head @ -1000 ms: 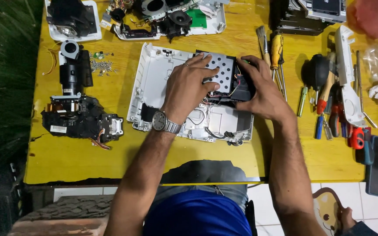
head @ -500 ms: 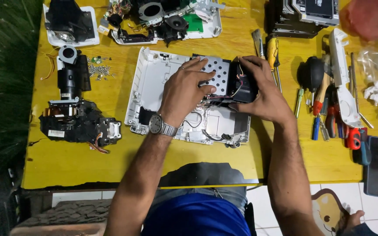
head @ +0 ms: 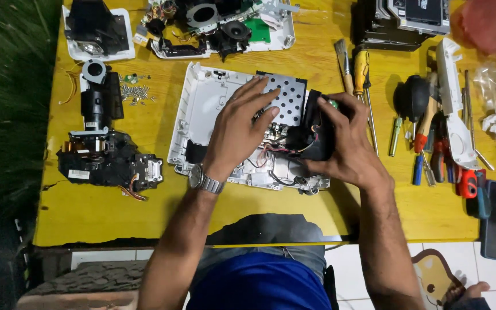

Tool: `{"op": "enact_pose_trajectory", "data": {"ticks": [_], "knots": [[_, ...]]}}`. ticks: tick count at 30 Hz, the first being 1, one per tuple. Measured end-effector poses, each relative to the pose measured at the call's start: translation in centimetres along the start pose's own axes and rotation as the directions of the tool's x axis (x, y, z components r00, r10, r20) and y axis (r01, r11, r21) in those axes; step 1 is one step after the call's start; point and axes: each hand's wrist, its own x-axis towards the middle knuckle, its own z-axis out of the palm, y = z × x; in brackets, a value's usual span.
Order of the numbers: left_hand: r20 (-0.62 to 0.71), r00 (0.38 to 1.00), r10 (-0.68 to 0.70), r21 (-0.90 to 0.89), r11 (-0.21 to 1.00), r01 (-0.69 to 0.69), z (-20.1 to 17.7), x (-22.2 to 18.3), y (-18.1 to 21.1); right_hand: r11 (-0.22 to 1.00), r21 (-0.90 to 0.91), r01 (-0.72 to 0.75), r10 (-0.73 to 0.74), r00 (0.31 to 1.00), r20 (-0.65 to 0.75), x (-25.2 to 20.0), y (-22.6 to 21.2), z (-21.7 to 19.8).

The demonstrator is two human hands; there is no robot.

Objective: Removing internal components including a fan and a metal shield from an electronic device using a screwdriver.

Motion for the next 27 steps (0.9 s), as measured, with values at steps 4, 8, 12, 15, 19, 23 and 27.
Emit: {"op": "enact_pose_trajectory", "data": {"ticks": [4,8,12,15,19,23,27], "knots": [[-0.258,0.962,0.094,-0.001,0.995,-0.098,0.7,-2.9,-1.1,0.998,0.008,0.057,-0.057,0.995,-0.083,-1.9,2.4,2.3],[-0.232,0.960,0.157,0.033,0.988,-0.154,1.7,-5.3,-1.9,0.993,0.032,0.112,-0.108,0.986,-0.125,-1.9,2.9,3.2],[-0.087,0.974,0.207,-0.006,0.978,-0.209,3.0,-7.0,-2.3,0.995,0.052,0.084,-0.077,0.990,-0.114,-2.0,3.0,3.2],[-0.124,0.960,0.249,0.033,0.969,-0.247,3.7,-7.6,-2.5,0.995,0.054,0.084,-0.078,0.991,-0.104,-1.5,2.1,2.9],[-0.145,0.949,0.279,0.116,0.958,-0.263,4.4,-8.6,-2.7,0.994,0.079,0.075,-0.067,0.993,-0.100,-1.6,2.0,3.0],[-0.185,0.952,0.245,0.220,0.954,-0.203,5.2,-9.5,-2.4,0.995,0.078,0.061,-0.054,0.996,-0.077,-1.6,1.8,2.8],[-0.252,0.964,0.082,0.070,0.995,-0.067,5.1,-9.7,-0.4,0.994,0.094,0.052,-0.047,0.997,-0.061,-1.5,1.8,2.7]]}}
